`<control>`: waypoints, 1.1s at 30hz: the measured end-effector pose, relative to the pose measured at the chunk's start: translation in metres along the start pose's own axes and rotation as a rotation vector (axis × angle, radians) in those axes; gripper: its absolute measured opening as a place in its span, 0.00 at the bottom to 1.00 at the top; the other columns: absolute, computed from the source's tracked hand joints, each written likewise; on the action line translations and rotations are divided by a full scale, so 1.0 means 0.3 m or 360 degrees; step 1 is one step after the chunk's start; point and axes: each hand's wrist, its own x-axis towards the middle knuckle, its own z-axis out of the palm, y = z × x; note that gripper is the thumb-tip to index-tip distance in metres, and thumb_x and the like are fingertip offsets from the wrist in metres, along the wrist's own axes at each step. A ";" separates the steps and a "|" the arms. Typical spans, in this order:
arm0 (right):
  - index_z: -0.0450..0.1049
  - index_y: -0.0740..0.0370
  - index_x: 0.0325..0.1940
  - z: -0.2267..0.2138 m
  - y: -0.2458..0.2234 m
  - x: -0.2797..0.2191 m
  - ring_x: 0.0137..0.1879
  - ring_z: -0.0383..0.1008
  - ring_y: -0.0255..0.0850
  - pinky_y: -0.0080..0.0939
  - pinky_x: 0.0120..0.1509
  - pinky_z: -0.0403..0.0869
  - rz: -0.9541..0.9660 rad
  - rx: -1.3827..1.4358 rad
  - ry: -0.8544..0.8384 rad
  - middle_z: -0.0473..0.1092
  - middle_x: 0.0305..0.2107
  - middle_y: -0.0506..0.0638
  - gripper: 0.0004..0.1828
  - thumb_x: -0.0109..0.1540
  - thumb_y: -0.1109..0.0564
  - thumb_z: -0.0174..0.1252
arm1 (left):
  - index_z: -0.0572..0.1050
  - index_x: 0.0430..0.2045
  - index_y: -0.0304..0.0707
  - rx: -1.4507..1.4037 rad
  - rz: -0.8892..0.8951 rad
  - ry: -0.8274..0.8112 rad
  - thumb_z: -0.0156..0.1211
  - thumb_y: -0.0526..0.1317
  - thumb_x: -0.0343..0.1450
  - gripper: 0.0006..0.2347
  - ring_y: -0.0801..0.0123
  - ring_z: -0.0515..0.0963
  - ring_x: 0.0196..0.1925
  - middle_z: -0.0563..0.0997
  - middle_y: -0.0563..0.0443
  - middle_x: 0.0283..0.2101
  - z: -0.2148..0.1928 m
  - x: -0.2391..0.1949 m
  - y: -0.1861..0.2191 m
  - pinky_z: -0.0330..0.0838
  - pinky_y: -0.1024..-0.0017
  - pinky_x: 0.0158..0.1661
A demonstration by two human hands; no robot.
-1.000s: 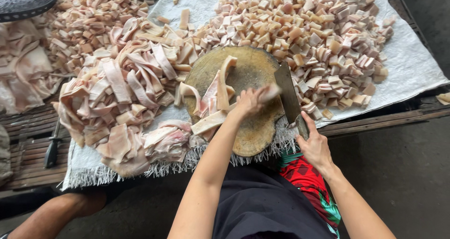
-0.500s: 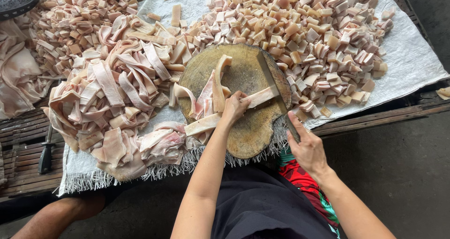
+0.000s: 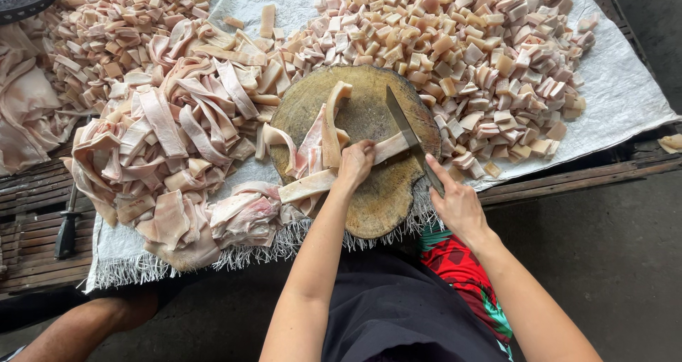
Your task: The person chops processed pork skin into small cubes on a wooden cutting board using a cleaver.
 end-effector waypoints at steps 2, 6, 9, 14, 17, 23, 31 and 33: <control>0.47 0.40 0.80 0.031 0.009 0.046 0.28 0.78 0.60 0.58 0.39 0.78 -0.0024 0.0002 0.0015 0.73 0.20 0.65 0.43 0.64 0.55 0.58 | 0.81 0.46 0.35 0.0034 0.0064 -0.0010 0.52 0.38 0.73 0.13 0.47 0.84 0.46 0.84 0.30 0.42 0.001 -0.008 0.010 0.75 0.59 0.51; 0.45 0.37 0.81 0.086 0.011 0.157 0.24 0.78 0.52 0.51 0.34 0.80 0.0096 0.0084 -0.0030 0.74 0.20 0.60 0.43 0.66 0.56 0.55 | 0.80 0.47 0.35 -0.0001 -0.0016 -0.0016 0.52 0.38 0.73 0.13 0.47 0.84 0.45 0.83 0.30 0.41 -0.007 -0.018 0.021 0.75 0.58 0.50; 0.43 0.36 0.81 0.061 0.019 0.173 0.22 0.75 0.45 0.46 0.27 0.80 0.0280 0.0517 -0.0073 0.73 0.23 0.54 0.43 0.66 0.54 0.55 | 0.79 0.46 0.33 -0.0033 -0.0003 0.0042 0.54 0.37 0.72 0.12 0.49 0.85 0.46 0.83 0.30 0.43 -0.001 -0.022 0.001 0.76 0.60 0.50; 0.53 0.40 0.79 -0.031 0.023 0.106 0.19 0.73 0.38 0.40 0.28 0.80 0.0327 0.0706 0.0024 0.74 0.18 0.53 0.39 0.65 0.52 0.58 | 0.79 0.46 0.33 -0.0054 -0.0138 0.0021 0.59 0.37 0.72 0.11 0.52 0.85 0.44 0.84 0.31 0.41 0.003 -0.020 -0.020 0.76 0.62 0.49; 0.55 0.42 0.78 -0.071 0.011 0.077 0.19 0.75 0.35 0.38 0.30 0.81 -0.0055 0.0549 0.0221 0.77 0.28 0.51 0.36 0.67 0.53 0.58 | 0.79 0.45 0.33 -0.0110 -0.0160 0.0012 0.58 0.38 0.71 0.12 0.55 0.86 0.43 0.85 0.35 0.41 -0.006 -0.019 -0.009 0.78 0.64 0.47; 0.53 0.41 0.78 0.006 -0.005 0.036 0.21 0.74 0.39 0.40 0.29 0.78 -0.0223 0.0391 0.0271 0.75 0.25 0.51 0.35 0.68 0.54 0.56 | 0.78 0.46 0.32 -0.0111 -0.0169 0.0010 0.58 0.38 0.71 0.12 0.55 0.85 0.43 0.85 0.33 0.41 -0.010 -0.031 -0.002 0.77 0.63 0.48; 0.60 0.38 0.76 -0.017 0.003 0.027 0.21 0.76 0.41 0.43 0.33 0.79 0.0240 0.0408 0.0056 0.76 0.20 0.55 0.35 0.65 0.51 0.59 | 0.78 0.44 0.29 -0.0185 -0.0208 0.0058 0.57 0.39 0.71 0.12 0.53 0.86 0.42 0.85 0.32 0.40 -0.008 -0.032 -0.009 0.77 0.61 0.47; 0.61 0.36 0.76 -0.059 -0.025 0.024 0.19 0.75 0.42 0.42 0.32 0.80 0.0490 0.0554 -0.0029 0.76 0.17 0.59 0.35 0.64 0.51 0.59 | 0.78 0.44 0.30 -0.0148 -0.0178 0.0107 0.59 0.39 0.71 0.12 0.53 0.85 0.42 0.84 0.32 0.40 -0.007 -0.018 0.005 0.77 0.61 0.48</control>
